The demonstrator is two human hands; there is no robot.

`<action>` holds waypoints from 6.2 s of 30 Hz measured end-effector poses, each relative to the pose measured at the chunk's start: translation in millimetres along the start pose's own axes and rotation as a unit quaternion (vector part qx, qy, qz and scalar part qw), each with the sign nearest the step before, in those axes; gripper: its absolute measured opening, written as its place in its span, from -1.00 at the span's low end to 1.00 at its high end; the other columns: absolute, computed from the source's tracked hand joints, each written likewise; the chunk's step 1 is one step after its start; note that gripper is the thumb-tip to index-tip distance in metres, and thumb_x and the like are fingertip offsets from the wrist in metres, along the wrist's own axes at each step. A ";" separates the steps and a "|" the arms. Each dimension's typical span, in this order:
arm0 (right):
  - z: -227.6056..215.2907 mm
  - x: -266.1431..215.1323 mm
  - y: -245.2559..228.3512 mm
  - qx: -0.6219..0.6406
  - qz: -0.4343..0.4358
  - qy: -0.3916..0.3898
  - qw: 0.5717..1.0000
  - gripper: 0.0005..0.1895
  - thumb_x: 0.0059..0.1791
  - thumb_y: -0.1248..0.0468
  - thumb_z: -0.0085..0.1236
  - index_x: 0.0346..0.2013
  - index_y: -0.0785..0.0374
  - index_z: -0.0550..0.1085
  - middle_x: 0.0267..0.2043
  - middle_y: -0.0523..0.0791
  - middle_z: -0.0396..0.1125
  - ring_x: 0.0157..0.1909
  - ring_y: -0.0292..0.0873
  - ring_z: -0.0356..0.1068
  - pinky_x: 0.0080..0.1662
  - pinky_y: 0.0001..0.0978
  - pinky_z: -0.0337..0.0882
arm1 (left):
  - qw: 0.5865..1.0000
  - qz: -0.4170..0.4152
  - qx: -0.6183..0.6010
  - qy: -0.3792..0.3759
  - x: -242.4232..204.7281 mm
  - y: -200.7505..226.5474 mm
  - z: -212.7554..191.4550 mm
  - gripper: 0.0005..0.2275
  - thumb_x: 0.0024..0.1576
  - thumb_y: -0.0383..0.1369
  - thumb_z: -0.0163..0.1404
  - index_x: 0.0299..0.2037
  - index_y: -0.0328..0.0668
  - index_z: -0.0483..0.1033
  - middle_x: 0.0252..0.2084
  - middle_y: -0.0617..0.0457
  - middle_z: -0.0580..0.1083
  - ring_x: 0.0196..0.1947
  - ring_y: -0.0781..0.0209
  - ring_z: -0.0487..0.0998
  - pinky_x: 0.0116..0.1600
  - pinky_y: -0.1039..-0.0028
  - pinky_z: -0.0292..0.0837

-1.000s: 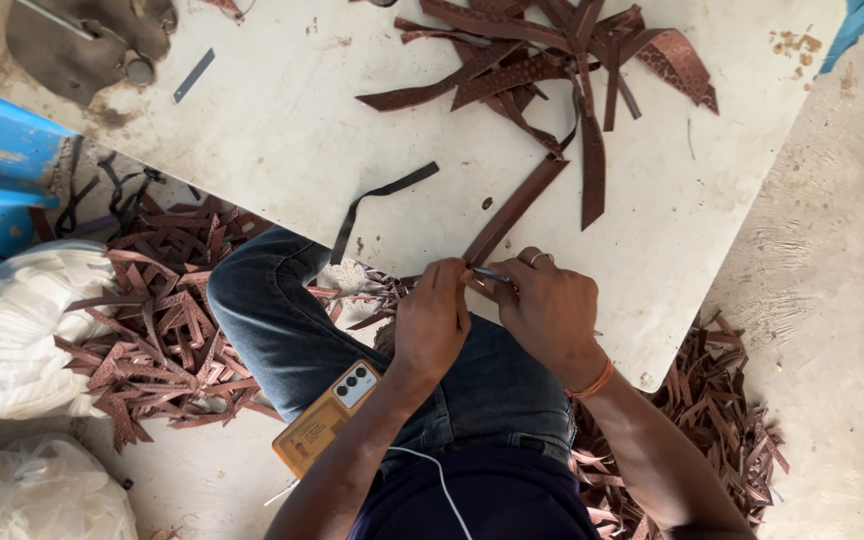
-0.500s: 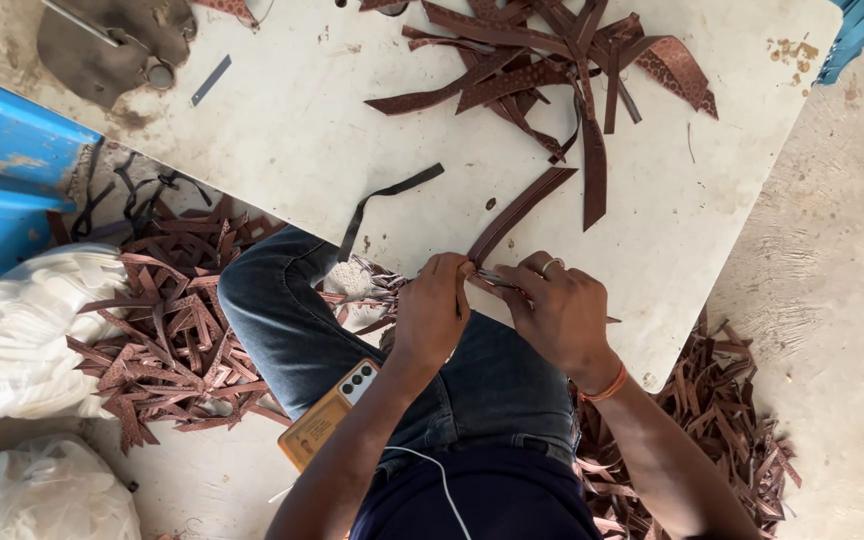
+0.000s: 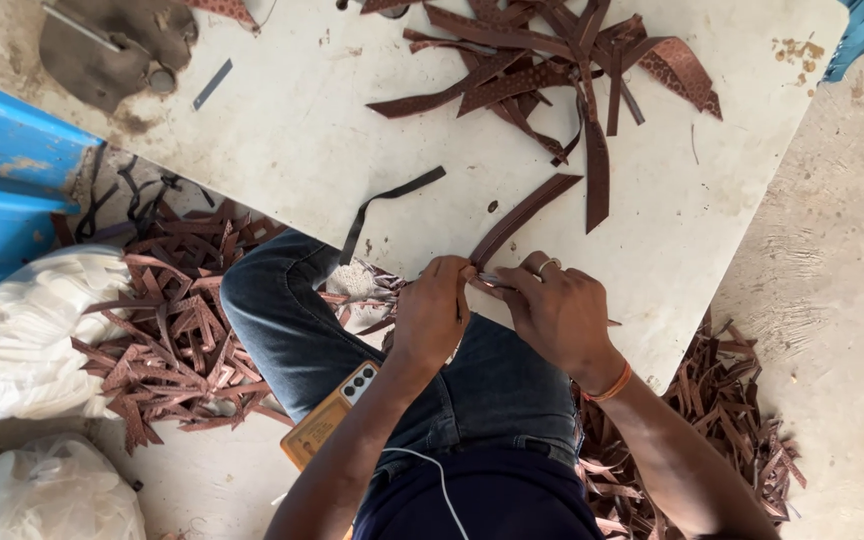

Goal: The person trims excess material from brown leather strips using a small blade.

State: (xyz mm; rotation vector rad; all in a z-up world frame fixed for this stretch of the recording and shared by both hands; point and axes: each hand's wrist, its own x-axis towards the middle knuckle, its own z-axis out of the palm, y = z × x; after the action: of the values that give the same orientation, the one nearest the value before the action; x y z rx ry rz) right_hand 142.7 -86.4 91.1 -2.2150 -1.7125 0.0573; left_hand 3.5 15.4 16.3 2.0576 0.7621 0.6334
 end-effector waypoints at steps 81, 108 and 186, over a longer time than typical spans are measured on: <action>20.0 -3.1 7.3 0.047 0.080 -0.001 0.996 -0.85 -0.07 0.13 0.37 -0.28 0.08 0.66 -0.42 -0.16 0.38 -0.52 -0.14 0.43 -0.46 -0.26 0.34 | 0.907 -0.201 -0.362 -0.075 5.1 -46.8 4.0 -0.79 0.35 -0.36 -0.13 -0.12 -0.42 0.49 -0.20 -0.11 0.59 -0.10 0.12 0.71 -0.08 0.38 0.71; 42.4 -4.9 2.5 0.067 0.087 0.032 0.993 -0.82 -0.09 0.09 0.40 -0.27 0.06 0.65 -0.35 -0.19 0.41 -0.46 -0.14 0.45 -0.44 -0.27 0.38 | 0.992 -0.036 -0.100 0.073 -1.5 -9.5 -11.4 -0.88 0.38 -0.44 -0.15 -0.08 -0.37 0.39 -0.19 -0.16 0.51 -0.24 0.07 0.73 -0.30 0.38 0.66; -33.0 -63.9 68.7 0.062 0.232 0.164 0.957 -0.56 -0.05 0.20 0.31 0.06 0.37 0.54 -0.18 0.05 0.47 -0.37 -0.18 0.46 -0.42 -0.34 0.45 | 0.938 0.254 0.236 0.012 101.1 12.4 33.9 -0.73 0.21 -0.42 0.05 0.11 -0.07 0.58 0.00 0.02 0.50 -0.10 0.07 0.61 0.07 0.19 0.44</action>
State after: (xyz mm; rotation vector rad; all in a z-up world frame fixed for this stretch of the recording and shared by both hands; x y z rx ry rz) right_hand 197.2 -169.6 91.2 -2.3261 -0.9722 -0.0842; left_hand 99.2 63.1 25.0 2.7352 0.4111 0.8161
